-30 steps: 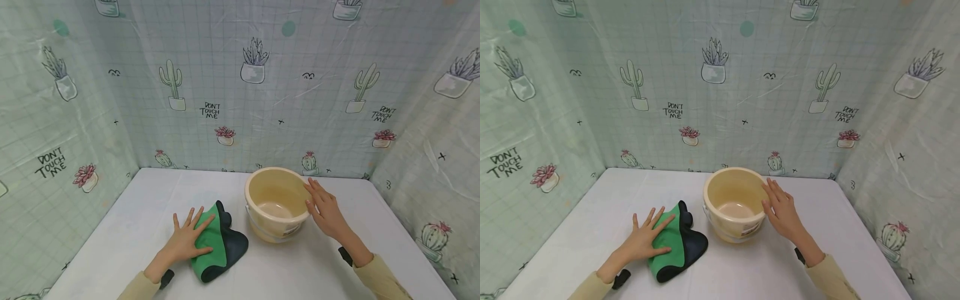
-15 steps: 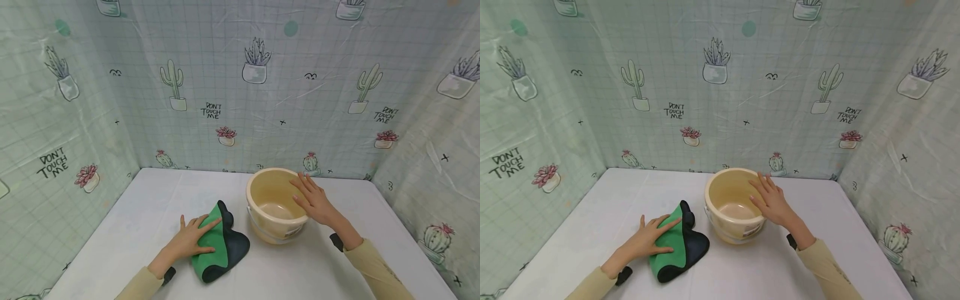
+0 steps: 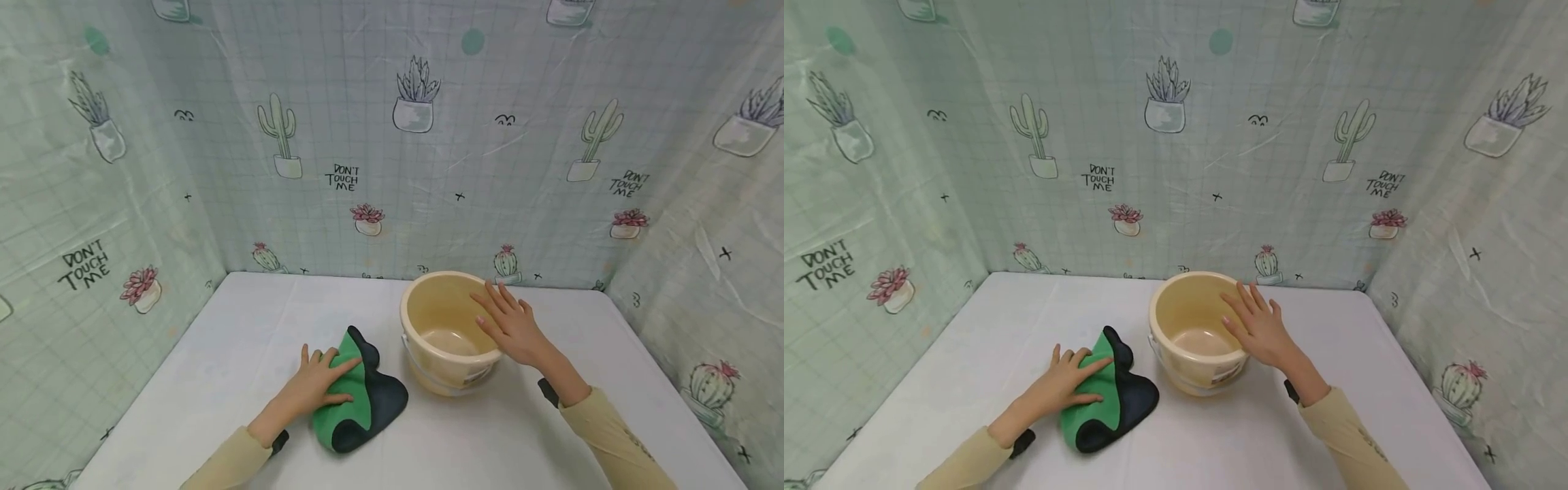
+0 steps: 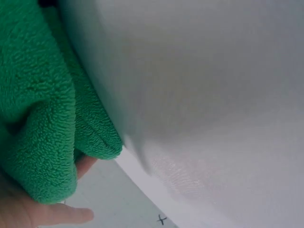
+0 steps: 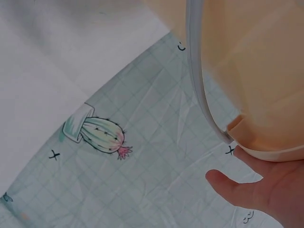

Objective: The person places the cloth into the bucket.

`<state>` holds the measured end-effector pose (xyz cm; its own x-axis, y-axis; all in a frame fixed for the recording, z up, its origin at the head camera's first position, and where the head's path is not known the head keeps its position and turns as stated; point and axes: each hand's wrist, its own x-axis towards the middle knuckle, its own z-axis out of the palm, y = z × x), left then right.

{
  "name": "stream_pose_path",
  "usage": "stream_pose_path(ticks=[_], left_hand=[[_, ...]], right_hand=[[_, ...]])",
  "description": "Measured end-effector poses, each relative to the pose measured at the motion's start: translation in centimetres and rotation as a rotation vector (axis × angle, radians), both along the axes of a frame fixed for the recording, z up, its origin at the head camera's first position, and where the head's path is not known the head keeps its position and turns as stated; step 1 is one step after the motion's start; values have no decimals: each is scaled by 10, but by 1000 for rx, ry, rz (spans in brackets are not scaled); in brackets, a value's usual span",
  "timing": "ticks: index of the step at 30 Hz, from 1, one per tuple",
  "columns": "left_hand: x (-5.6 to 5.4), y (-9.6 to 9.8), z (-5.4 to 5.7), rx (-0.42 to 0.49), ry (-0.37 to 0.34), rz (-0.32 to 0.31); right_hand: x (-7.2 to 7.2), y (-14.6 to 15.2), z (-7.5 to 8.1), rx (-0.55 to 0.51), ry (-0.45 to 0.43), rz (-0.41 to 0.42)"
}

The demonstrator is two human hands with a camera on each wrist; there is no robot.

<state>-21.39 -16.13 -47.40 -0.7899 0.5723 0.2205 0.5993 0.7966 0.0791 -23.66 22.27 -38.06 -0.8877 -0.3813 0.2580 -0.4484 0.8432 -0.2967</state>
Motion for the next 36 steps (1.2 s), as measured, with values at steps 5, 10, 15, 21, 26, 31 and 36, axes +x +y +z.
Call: stream_pose_path(ticks=[5,10,15,21,26,31,36], left_hand=[[-4,1,0,27,-14,-38],[-8,3,4,61,-37,-64],[-9,6,10,41,76,-84],[-5,9,25,39,240,-84],[-6,5,36,52,267,-77],[-6,-2,49,112,306,-73],[-7,-9,68,157,325,-59]], right_hand=[[-1,-1,-1,7,5,-7],[-2,0,-1,-10,12,-11],[-2,1,-3,-34,24,-14],[-2,0,-6,-56,31,-11],[0,-1,-6,-59,27,-19],[1,-2,-6,-60,21,-20],[0,-1,-5,-57,30,-22]])
